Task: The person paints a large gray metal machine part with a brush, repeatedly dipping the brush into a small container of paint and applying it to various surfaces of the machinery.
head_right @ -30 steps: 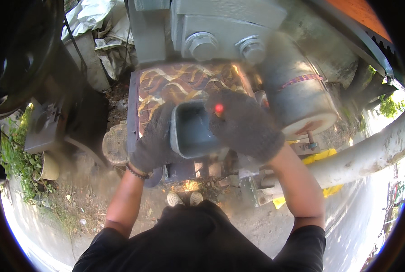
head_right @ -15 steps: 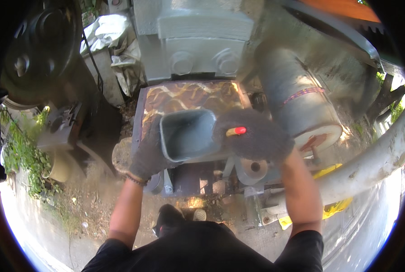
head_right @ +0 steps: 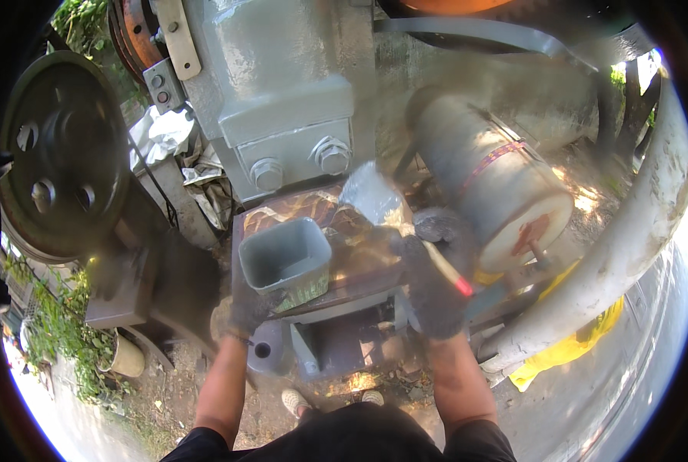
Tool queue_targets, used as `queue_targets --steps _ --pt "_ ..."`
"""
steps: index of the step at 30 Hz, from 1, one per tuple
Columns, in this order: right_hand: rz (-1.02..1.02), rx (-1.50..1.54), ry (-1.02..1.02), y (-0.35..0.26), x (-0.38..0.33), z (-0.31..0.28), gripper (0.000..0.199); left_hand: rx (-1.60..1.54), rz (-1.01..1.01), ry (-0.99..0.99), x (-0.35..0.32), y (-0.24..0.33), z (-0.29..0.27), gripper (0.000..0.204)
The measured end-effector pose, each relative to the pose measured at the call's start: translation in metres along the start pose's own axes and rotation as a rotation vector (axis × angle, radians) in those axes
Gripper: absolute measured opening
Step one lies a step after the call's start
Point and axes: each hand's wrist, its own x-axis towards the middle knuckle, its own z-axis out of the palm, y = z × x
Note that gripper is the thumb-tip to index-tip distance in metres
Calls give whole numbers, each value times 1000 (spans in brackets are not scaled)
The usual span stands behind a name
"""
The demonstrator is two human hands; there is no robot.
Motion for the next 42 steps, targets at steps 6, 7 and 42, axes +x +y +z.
queue_targets --steps 6,7,42 --pt "-758 -497 -33 28 24 62 23 -98 -93 96 0 -9 8 109" --pt "-658 -463 -125 33 16 66 23 -95 -48 105 1 -10 8 109" --pt "-513 -339 -144 34 25 45 23 -223 -46 103 -3 -23 8 88"
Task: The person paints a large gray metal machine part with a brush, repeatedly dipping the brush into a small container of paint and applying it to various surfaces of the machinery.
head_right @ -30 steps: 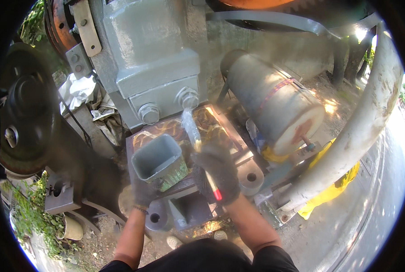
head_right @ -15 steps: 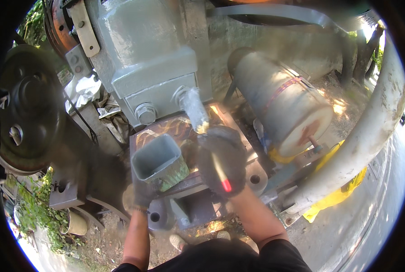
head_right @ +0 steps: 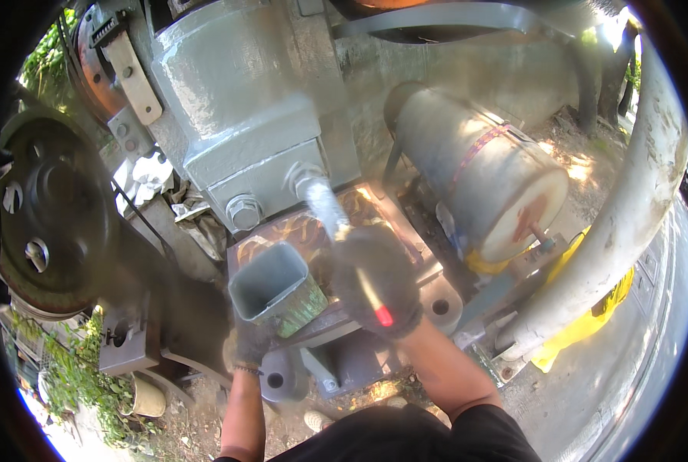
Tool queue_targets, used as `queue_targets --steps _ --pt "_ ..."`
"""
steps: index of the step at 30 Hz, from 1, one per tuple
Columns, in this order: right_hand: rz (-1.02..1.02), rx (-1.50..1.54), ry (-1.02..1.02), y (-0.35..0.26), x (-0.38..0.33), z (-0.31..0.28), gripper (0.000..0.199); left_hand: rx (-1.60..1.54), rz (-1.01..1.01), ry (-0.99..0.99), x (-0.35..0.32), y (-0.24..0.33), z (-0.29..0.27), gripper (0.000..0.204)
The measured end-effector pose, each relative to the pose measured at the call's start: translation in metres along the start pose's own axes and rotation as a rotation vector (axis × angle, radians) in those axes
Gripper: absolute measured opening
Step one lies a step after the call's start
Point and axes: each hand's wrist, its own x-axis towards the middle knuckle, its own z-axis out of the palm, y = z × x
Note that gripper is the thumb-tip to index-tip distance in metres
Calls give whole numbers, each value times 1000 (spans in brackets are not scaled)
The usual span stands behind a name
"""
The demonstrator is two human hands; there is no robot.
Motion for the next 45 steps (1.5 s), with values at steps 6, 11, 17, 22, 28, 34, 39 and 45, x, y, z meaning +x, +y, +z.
queue_targets --steps 6,11,17,22,28,34,39,45 --pt "-74 29 139 8 -7 5 23 -17 -69 -23 1 0 -3 83" --pt "-115 -198 145 8 -12 13 17 135 49 15 2 -9 -2 78" --pt "173 -56 242 -6 -9 7 11 136 -261 -55 -4 -15 -9 101" --pt "133 -175 155 -8 4 -15 15 134 -146 -60 -3 -2 -8 105" --pt "154 -528 71 -45 40 -39 21 151 -89 -19 3 7 -3 112" --pt "116 -600 -44 -64 87 -3 22 152 -20 -49 7 21 -4 103" --pt "14 -849 -80 -61 114 20 18 102 -3 -108 17 27 -8 97" --pt "296 -580 26 -78 109 36 25 336 153 -185 18 5 -16 113"
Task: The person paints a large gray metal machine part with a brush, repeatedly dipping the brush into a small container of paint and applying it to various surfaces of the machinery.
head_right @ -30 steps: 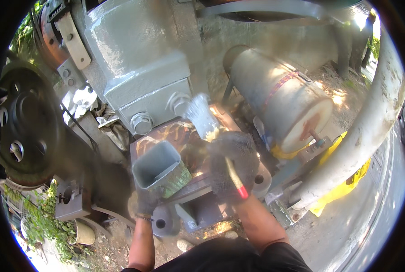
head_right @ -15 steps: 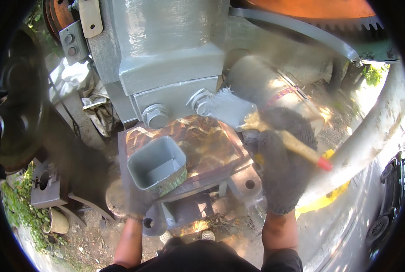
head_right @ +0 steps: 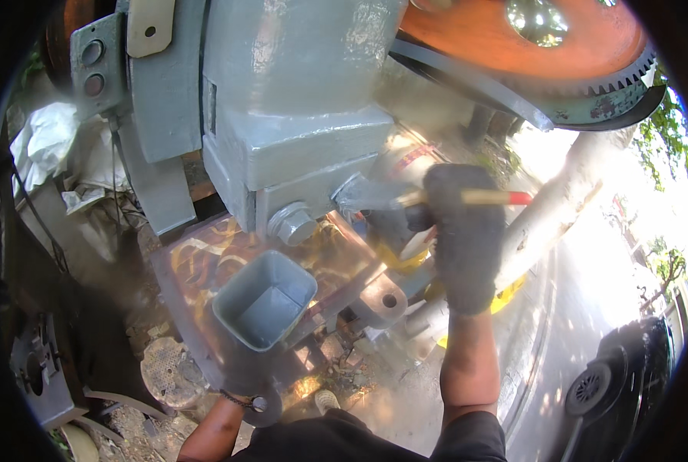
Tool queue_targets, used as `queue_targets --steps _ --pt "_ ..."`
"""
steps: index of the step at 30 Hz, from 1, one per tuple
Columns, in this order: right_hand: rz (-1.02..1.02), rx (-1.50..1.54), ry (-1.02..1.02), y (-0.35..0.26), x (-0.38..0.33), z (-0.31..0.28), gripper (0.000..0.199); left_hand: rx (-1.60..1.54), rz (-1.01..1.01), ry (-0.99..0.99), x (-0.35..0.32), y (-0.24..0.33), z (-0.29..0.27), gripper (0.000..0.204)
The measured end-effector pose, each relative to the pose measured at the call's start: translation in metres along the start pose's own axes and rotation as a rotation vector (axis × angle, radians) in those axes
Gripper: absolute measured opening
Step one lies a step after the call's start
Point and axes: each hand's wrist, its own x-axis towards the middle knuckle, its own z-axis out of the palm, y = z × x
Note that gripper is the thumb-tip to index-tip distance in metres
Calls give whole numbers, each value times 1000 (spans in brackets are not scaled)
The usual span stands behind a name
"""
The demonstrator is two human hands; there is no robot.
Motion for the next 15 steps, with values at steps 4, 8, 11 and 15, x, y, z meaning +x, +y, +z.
queue_targets --steps 4,8,11,15 --pt "-96 -197 138 0 -2 7 24 -357 -150 -23 -7 -19 22 120" --pt "-248 -183 59 -3 -24 18 15 -362 -139 -45 -15 -39 34 126" --pt "-620 -490 -206 -12 -52 30 29 -281 -91 -79 -20 -51 37 132" --pt "-603 -505 -481 -31 -72 26 38 -258 -74 -73 -25 -60 42 138"
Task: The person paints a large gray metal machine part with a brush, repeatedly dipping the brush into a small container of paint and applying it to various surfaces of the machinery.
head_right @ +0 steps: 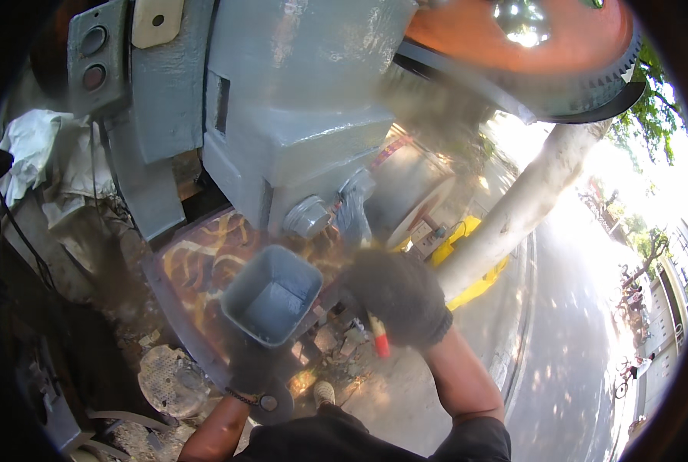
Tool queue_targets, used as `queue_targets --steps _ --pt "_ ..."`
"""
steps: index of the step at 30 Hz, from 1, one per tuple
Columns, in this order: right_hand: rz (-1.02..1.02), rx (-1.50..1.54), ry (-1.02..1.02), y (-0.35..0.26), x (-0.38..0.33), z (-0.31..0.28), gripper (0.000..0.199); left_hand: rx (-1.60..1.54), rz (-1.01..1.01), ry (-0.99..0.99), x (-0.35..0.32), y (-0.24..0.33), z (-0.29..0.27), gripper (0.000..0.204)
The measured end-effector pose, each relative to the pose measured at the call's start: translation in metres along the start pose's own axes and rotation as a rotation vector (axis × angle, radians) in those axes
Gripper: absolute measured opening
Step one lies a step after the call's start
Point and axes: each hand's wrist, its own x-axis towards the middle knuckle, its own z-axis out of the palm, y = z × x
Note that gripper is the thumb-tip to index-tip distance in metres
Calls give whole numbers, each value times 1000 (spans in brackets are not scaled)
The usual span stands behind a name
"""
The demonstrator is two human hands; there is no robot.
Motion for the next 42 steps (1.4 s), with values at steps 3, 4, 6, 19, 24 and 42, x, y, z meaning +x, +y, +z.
queue_targets --steps 3,4,6,19,24,42 --pt "-5 -79 148 -1 4 -4 38 -48 -11 -21 -2 -7 3 141" --pt "78 -131 182 1 6 -2 37 -36 -8 -26 -2 -8 4 142" --pt "72 -148 126 1 10 5 36 4 11 -32 -2 -9 3 142" --pt "171 -14 -64 -11 1 16 43 45 -27 -43 2 0 -4 147" --pt "72 53 47 -14 1 22 43 -96 -99 -58 4 4 -8 147" --pt "174 71 -56 -18 1 28 45 87 -83 -116 12 18 -22 127"
